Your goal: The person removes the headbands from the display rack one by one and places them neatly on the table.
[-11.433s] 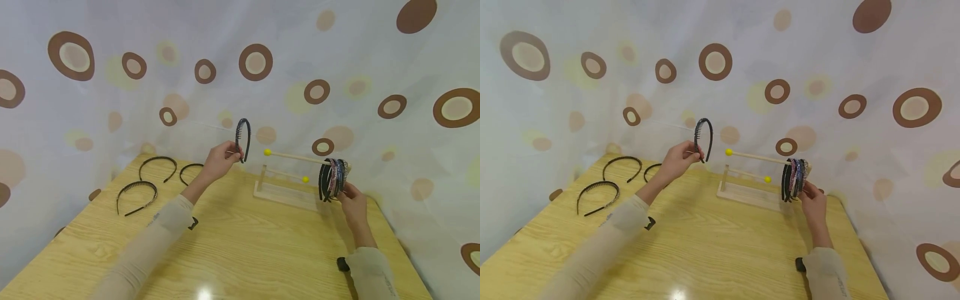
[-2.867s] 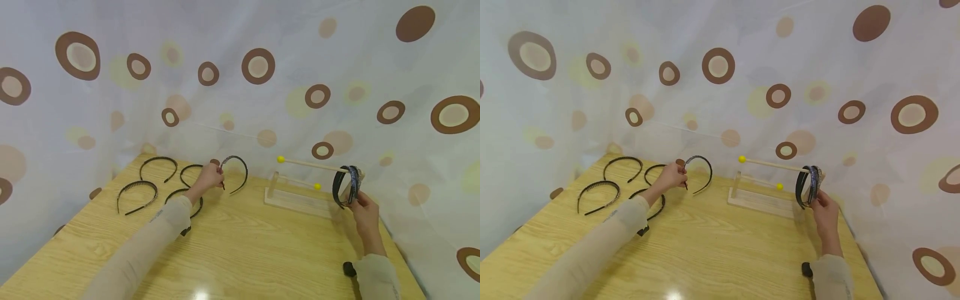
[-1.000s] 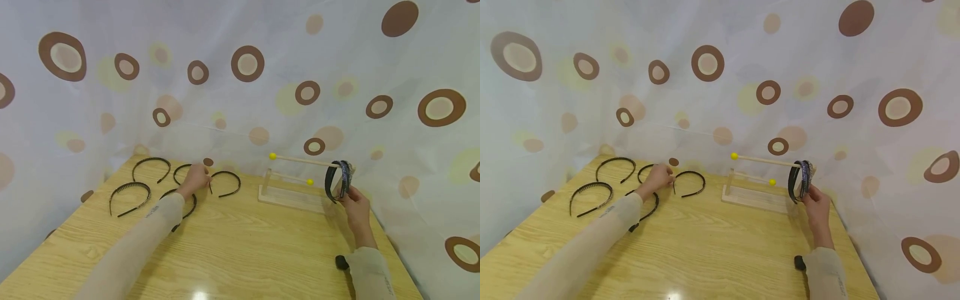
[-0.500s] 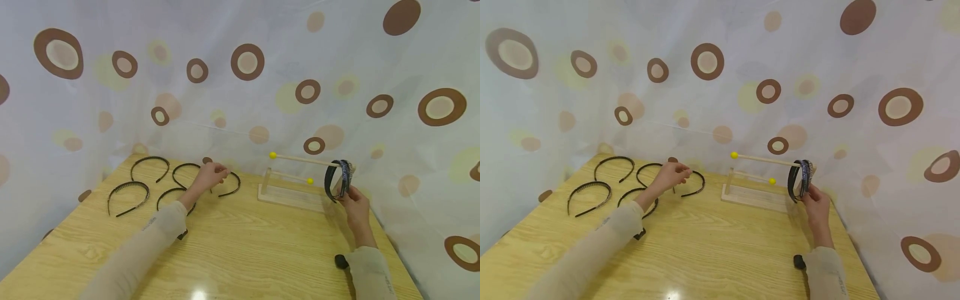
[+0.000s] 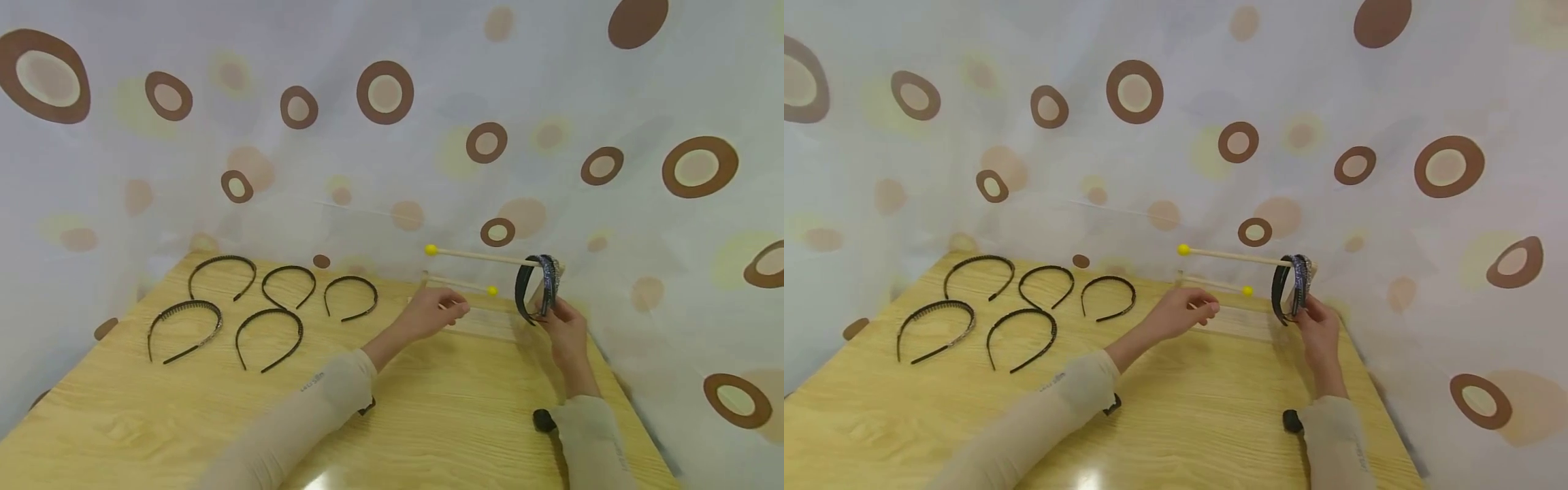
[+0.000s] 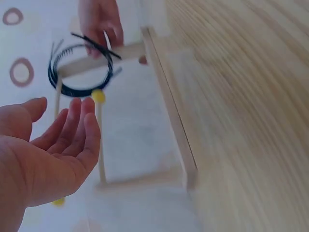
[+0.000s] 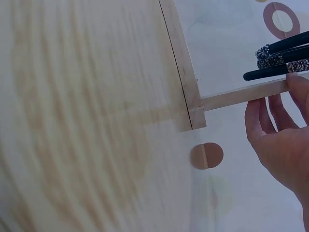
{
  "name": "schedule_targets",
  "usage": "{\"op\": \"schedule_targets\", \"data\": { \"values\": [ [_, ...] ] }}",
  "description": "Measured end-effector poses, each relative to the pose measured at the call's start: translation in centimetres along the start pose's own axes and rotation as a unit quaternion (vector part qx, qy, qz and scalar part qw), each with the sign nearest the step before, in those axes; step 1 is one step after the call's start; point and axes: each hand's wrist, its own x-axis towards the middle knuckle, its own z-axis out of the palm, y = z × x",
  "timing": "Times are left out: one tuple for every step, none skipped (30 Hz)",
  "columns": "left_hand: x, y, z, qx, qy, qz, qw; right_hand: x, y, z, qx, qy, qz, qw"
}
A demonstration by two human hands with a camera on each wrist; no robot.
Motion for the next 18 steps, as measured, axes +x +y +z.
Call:
{"op": "schedule_targets", "data": {
  "values": [
    [0.4, 0.5, 1.0, -0.008, 0.000, 0.006, 0.9999, -0.1, -0.1, 0.1, -0.005, -0.003, 0.001, 1.0000],
    [0.8, 1.0, 1.9, -0.016, 0.002, 0.010, 0.9998, -0.2, -0.2, 0.1, -0.011, -0.007, 0.001, 0.9999],
    [1.2, 1.4, 2.9, -0.025, 0.006, 0.011, 0.9996, -0.3, -0.3, 0.2, -0.020, -0.013, 0.002, 0.9997],
    [1.5, 1.7, 3.9, -0.035, 0.013, 0.009, 0.9993, -0.4, -0.4, 0.2, -0.023, -0.017, 0.006, 0.9996],
    [1.8, 2.1, 4.8, -0.044, 0.018, 0.007, 0.9988, -0.5, -0.4, 0.3, -0.031, -0.021, 0.008, 0.9993],
    [2.1, 2.4, 5.7, -0.053, 0.026, 0.003, 0.9982, -0.6, -0.5, 0.3, -0.039, -0.024, 0.011, 0.9989],
    [2.4, 2.7, 6.6, -0.064, 0.034, -0.003, 0.9974, -0.6, -0.5, 0.2, -0.045, -0.025, 0.014, 0.9986],
    [2.8, 3.0, 7.5, -0.075, 0.044, -0.008, 0.9962, -0.7, -0.6, 0.2, -0.052, -0.024, 0.015, 0.9982],
    [3.2, 3.3, 8.3, -0.088, 0.054, -0.014, 0.9946, -0.7, -0.6, 0.1, -0.057, -0.020, 0.015, 0.9980],
    [3.6, 3.6, 9.1, -0.101, 0.064, -0.017, 0.9926, -0.8, -0.7, 0.0, -0.057, -0.016, 0.013, 0.9982],
    [4.0, 4.0, 9.8, -0.113, 0.077, -0.020, 0.9905, -0.8, -0.8, -0.1, -0.062, -0.015, 0.009, 0.9979],
    [4.4, 4.3, 10.4, -0.127, 0.091, -0.023, 0.9874, -0.8, -0.8, -0.2, -0.063, -0.016, 0.004, 0.9978],
    [4.8, 4.6, 11.0, -0.143, 0.105, -0.025, 0.9838, -0.8, -0.8, -0.3, -0.064, -0.020, -0.001, 0.9978],
    [5.1, 4.9, 11.4, -0.159, 0.119, -0.028, 0.9797, -0.7, -0.8, -0.4, -0.062, -0.026, -0.006, 0.9977],
    [5.4, 5.2, 11.9, -0.173, 0.130, -0.031, 0.9757, -0.7, -0.8, -0.4, -0.057, -0.034, -0.009, 0.9978],
    [5.7, 5.4, 12.2, -0.187, 0.140, -0.033, 0.9718, -0.7, -0.7, -0.4, -0.053, -0.040, -0.011, 0.9977],
    [6.0, 5.6, 12.6, -0.202, 0.148, -0.035, 0.9676, -0.7, -0.7, -0.5, -0.051, -0.047, -0.012, 0.9975],
    [6.2, 5.8, 12.9, -0.219, 0.152, -0.037, 0.9631, -0.7, -0.7, -0.6, -0.048, -0.049, -0.012, 0.9976]
  ]
}}
